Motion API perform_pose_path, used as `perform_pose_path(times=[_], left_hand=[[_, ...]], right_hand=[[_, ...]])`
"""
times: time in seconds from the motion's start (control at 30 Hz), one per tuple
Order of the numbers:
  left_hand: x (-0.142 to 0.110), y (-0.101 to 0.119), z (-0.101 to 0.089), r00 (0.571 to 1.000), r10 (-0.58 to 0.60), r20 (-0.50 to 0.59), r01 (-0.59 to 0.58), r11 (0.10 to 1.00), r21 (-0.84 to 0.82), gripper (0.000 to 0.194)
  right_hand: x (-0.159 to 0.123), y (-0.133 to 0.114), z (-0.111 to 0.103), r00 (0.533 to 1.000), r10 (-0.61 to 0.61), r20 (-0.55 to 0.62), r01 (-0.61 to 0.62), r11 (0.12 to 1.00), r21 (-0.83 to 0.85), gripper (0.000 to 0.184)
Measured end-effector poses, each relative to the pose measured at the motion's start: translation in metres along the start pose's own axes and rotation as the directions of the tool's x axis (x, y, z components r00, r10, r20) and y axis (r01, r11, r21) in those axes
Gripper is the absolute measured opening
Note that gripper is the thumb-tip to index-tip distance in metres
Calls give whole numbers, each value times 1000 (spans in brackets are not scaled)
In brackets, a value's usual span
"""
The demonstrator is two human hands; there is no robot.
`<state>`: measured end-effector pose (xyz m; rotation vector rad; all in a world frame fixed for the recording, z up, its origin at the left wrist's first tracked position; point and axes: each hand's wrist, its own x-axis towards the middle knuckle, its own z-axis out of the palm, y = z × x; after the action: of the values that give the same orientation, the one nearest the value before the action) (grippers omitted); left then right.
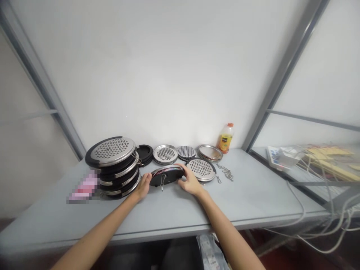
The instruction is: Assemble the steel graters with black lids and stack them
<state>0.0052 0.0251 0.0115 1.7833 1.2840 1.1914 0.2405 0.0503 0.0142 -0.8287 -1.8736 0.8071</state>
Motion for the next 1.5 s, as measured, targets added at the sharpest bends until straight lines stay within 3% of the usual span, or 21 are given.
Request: perform_pose_path(times=[0.13,0.37,0.6,0.77,0.9,1.0,1.1,1.17,1.27,1.4,1.5], left_hand=[[0,6,-2,995,102,-17,-103,993,-51,63],[3,17,-7,966,251,-53,-256,959,-123,50],[0,19,-9,894,446,34,-447,892,60,50],[0,19,-10,882,458,115,-471,868,158,58],[1,17,-9,909,394,137,-411,904,122,57],[4,15,-7,965,252,74,-242,962,-126,45],[8,12,-3,997,83,4,-77,941,-330,45],[9,12,0,1000,23,-1,-21,924,-381,49],[9,13,5,997,-47,57,69,876,-478,50],[7,17,7,987,-87,132,148,802,-579,49],[9,17,3,980,-89,180,183,761,-622,48]], right_hand=[[2,-3,5,999,38,-21,-37,998,51,41],[-1,-6,4,985,-81,-150,42,967,-251,24],[-6,0,-5,911,-361,-198,253,871,-421,31],[-8,2,-10,875,-427,-227,279,830,-482,31],[-9,1,-10,875,-422,-237,263,826,-499,27],[-11,-1,-7,880,-372,-294,196,850,-489,27],[-13,-6,-3,879,-279,-386,104,904,-415,41],[-14,-8,-1,885,-194,-423,52,945,-324,48],[-12,-10,1,925,-67,-373,7,987,-160,48],[-10,-12,2,968,5,-252,2,1000,25,41],[-13,-18,-6,959,20,-284,-9,999,39,37]])
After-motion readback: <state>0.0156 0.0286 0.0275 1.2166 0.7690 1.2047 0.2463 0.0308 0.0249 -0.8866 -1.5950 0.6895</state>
